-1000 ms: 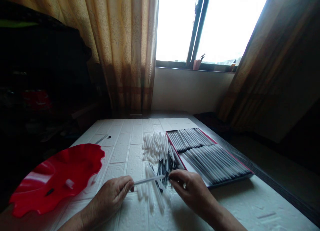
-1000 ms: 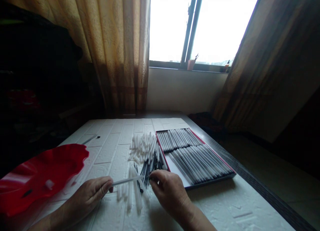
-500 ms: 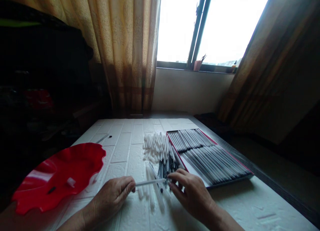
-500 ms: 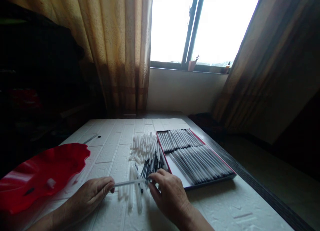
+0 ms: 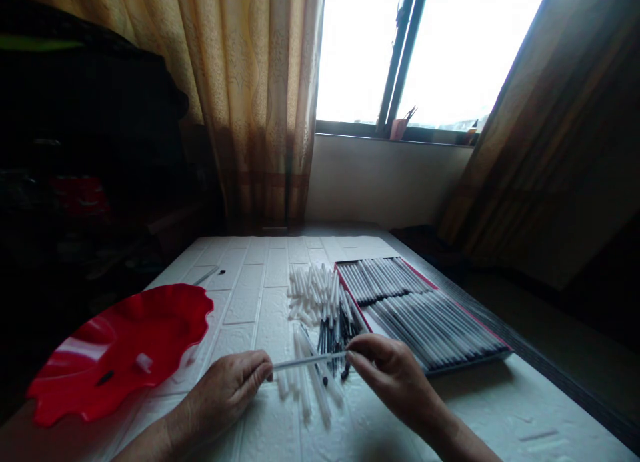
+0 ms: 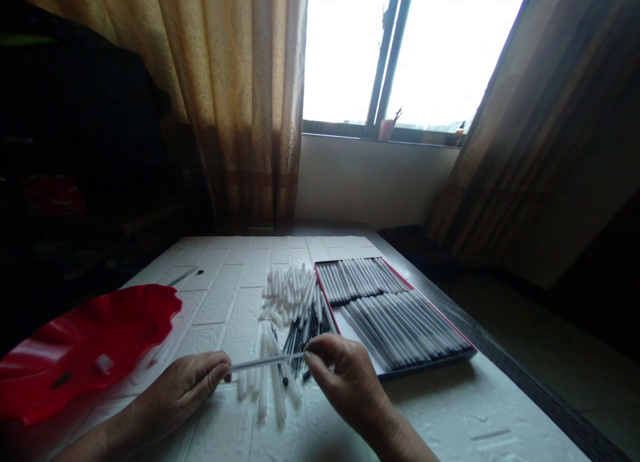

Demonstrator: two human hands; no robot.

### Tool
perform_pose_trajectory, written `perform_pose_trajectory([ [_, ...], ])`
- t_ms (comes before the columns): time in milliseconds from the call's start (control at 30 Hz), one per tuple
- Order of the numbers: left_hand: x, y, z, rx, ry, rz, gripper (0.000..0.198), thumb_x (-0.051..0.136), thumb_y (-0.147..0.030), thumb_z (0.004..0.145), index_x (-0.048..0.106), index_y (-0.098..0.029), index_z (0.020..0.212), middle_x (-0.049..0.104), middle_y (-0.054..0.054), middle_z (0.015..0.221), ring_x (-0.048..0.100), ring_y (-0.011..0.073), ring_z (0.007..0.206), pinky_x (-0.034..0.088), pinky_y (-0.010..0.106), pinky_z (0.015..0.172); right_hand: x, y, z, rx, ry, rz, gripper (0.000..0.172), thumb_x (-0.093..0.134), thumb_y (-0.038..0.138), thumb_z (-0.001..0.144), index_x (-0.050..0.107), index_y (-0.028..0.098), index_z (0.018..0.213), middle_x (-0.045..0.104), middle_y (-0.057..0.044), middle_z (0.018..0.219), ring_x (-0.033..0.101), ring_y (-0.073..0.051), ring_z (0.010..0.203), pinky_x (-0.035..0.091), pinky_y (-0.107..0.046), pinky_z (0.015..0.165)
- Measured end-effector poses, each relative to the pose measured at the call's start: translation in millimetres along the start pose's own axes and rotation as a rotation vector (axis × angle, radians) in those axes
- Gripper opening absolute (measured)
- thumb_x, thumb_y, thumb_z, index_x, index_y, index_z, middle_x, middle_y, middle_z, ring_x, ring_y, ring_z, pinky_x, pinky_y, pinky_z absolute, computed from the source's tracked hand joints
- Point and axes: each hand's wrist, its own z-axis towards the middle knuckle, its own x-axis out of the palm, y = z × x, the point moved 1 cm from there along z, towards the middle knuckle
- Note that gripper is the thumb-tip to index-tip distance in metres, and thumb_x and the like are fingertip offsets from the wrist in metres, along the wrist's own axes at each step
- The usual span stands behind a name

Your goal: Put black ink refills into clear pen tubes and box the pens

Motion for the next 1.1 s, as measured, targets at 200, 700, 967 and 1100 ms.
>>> perform_pose_trajectory([
  [200,-1.1,8.5,2.5,-0.098,-0.057,-0.066,0.040,0.031,-0.045,0.096,0.056,-0.022,0.076,0.056,-0.005,0.063,0.055,0.0131,0.059,0.041,0.021,0.058,-31.9,-10.4,6.0,0.075,-0.212,0.066,0.022,0.059,0.039,0.081,0.067,0.019,0.076,0.069,-0.004,0.069,0.065,-0.018,0.063,0.051,-0.025,0.058],
  [700,0.7,13.9,2.2,-0.227,-0.101,-0.120,0.033,0.035,-0.050,0.092,0.052,-0.023,0.086,0.053,-0.005,0.066,0.055,0.0148,0.062,0.043,0.024,0.060,-17.6,12.8,-6.1,-0.470,-0.221,-0.467,0.016,0.053,0.016,0.085,0.060,0.019,0.071,0.058,0.000,0.062,0.055,-0.014,0.058,0.037,-0.025,0.059],
  [967,2.5,14.7,1.8,-0.176,-0.068,-0.106,0.027,0.040,-0.047,0.090,0.053,-0.023,0.088,0.060,-0.002,0.076,0.062,0.0171,0.074,0.046,0.025,0.068,12.8,14.0,-17.3,-0.481,0.086,-0.647,0.012,0.055,0.008,0.064,0.056,0.020,0.066,0.062,0.000,0.067,0.054,-0.015,0.060,0.029,-0.030,0.059],
  [1100,1.8,14.2,0.3,-0.135,-0.050,-0.078,0.022,0.043,-0.042,0.091,0.052,-0.023,0.087,0.059,-0.004,0.074,0.062,0.0154,0.071,0.044,0.023,0.065,10.9,9.1,-15.5,-0.356,0.174,-0.641,0.009,0.058,0.012,0.066,0.058,0.021,0.070,0.065,-0.001,0.072,0.057,-0.017,0.064,0.031,-0.029,0.059],
])
